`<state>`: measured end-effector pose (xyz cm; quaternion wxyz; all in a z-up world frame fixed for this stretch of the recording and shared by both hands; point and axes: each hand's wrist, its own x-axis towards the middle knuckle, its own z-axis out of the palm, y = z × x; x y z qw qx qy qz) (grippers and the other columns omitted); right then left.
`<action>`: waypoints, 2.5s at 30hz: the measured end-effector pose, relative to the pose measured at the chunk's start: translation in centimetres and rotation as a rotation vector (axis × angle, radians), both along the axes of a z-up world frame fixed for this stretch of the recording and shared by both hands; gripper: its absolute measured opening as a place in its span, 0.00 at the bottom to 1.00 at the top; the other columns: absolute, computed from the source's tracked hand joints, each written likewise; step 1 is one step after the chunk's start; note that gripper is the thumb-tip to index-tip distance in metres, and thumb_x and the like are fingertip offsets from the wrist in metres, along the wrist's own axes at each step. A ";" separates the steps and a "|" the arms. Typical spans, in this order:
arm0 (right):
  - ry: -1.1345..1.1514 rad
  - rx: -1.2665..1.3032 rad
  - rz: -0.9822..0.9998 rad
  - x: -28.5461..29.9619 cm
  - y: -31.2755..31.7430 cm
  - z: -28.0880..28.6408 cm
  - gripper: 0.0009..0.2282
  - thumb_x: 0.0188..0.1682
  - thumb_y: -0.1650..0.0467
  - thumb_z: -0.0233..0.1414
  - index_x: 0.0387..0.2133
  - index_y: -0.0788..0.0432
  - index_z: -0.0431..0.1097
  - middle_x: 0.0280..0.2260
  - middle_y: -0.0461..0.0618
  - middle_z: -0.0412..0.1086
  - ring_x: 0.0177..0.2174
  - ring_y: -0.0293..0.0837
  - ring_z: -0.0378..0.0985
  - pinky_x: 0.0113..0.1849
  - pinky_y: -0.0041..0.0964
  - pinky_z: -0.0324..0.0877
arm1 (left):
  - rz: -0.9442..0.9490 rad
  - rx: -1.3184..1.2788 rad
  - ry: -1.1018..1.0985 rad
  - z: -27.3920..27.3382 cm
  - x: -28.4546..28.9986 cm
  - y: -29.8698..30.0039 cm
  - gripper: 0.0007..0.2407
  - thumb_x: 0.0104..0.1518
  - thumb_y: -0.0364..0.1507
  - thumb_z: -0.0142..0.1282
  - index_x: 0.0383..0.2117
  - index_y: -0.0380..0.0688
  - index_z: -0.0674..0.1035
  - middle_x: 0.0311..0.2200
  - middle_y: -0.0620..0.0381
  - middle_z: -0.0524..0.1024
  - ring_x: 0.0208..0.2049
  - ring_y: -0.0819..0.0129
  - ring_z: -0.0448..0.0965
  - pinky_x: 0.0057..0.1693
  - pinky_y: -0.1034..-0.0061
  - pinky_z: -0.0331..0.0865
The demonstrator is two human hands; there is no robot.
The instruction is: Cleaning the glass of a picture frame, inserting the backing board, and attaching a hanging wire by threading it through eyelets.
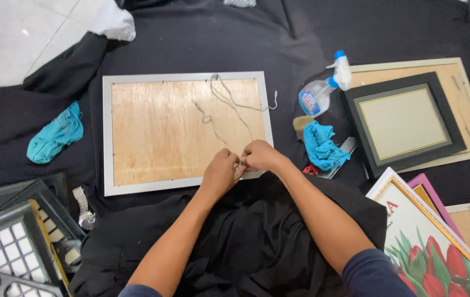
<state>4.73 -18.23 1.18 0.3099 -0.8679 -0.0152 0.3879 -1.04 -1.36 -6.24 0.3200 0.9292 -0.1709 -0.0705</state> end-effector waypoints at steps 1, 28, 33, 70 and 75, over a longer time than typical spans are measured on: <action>-0.010 -0.002 -0.004 0.1 -0.3 -0.9 0.15 0.48 0.70 0.52 0.43 0.70 0.77 0.36 0.68 0.77 0.38 0.61 0.81 0.39 0.50 0.77 | -0.004 -0.002 -0.010 -0.4 -0.1 -0.3 0.12 0.56 0.40 0.60 0.34 0.45 0.78 0.34 0.53 0.71 0.41 0.53 0.79 0.44 0.67 0.77; 0.075 0.172 -0.193 -1.3 1.2 1.0 0.17 0.48 0.72 0.49 0.44 0.75 0.74 0.37 0.69 0.74 0.33 0.54 0.78 0.31 0.43 0.76 | 0.163 0.219 0.121 7.0 -0.2 -0.2 0.12 0.50 0.39 0.53 0.25 0.43 0.76 0.27 0.52 0.69 0.31 0.53 0.79 0.36 0.65 0.72; 0.011 0.056 -0.086 -0.5 0.3 -0.3 0.14 0.54 0.68 0.49 0.40 0.71 0.75 0.30 0.60 0.75 0.26 0.46 0.80 0.28 0.37 0.77 | 0.258 -0.399 0.871 5.3 1.1 2.8 0.14 0.43 0.39 0.61 0.21 0.38 0.84 0.21 0.50 0.75 0.29 0.61 0.76 0.35 0.74 0.68; 0.153 0.249 -0.370 -0.5 0.5 1.1 0.08 0.46 0.73 0.54 0.32 0.69 0.77 0.17 0.56 0.71 0.20 0.47 0.80 0.27 0.34 0.75 | 0.280 -0.451 0.605 7.8 0.8 1.4 0.16 0.51 0.38 0.68 0.42 0.44 0.83 0.35 0.48 0.85 0.42 0.56 0.85 0.49 0.66 0.76; 0.208 0.324 -0.390 -0.7 0.2 0.2 0.07 0.47 0.75 0.54 0.31 0.69 0.77 0.19 0.55 0.71 0.22 0.47 0.80 0.29 0.35 0.77 | 0.300 -0.422 0.558 6.2 1.0 1.4 0.10 0.56 0.36 0.63 0.36 0.46 0.85 0.31 0.51 0.85 0.39 0.55 0.85 0.44 0.68 0.76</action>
